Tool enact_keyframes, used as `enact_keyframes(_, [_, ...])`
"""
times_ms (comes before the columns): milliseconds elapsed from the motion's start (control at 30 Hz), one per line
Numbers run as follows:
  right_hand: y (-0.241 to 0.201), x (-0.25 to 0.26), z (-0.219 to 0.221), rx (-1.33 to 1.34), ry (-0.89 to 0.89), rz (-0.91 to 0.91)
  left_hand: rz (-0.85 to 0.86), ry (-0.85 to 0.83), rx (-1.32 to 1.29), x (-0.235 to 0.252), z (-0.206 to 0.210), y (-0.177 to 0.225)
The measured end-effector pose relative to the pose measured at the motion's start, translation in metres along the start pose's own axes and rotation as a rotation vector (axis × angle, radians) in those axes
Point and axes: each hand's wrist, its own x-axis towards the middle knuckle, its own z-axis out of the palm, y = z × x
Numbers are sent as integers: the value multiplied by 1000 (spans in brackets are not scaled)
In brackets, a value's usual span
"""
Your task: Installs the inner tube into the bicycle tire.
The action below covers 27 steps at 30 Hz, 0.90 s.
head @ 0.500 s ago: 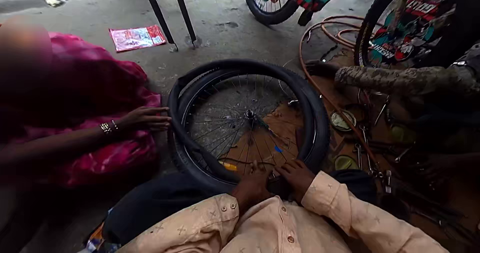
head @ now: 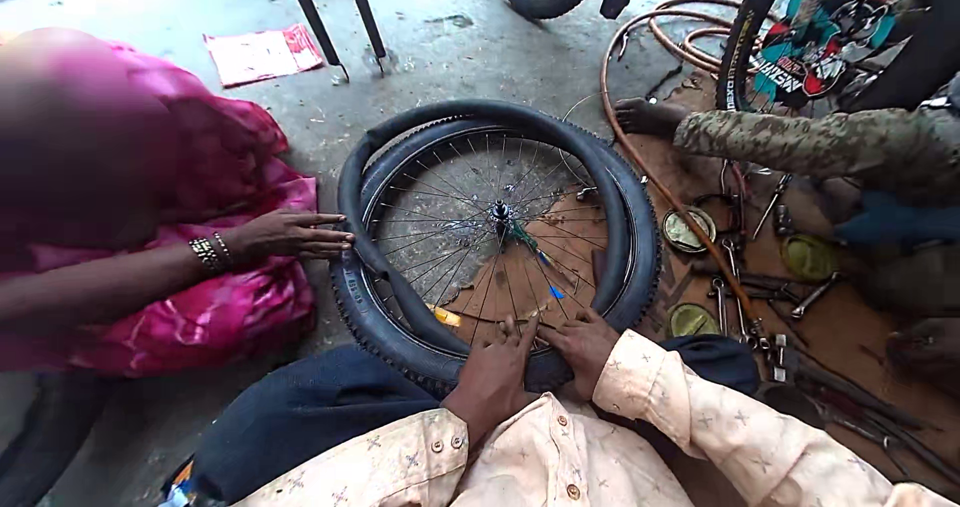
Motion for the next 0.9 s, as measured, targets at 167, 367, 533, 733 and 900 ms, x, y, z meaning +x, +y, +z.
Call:
enact_keyframes(167, [9,1,-40,36,-78,40,34,123,-113,4,-18,-3])
enact_keyframes(367, [48,18,-46,-11,19,80,7,131,-171,49,-34,3])
enact_keyframes(533, [47,23,-34,45,48,76,17,2,-179,50,-41,-1])
enact_keyframes(733, [45,22,-51,161,35,119,-41,-69,-306,53,-29,-12])
enact_keyframes(900, [100,28,-43,113,430,285,-44,-33,-353,53,-19,-15])
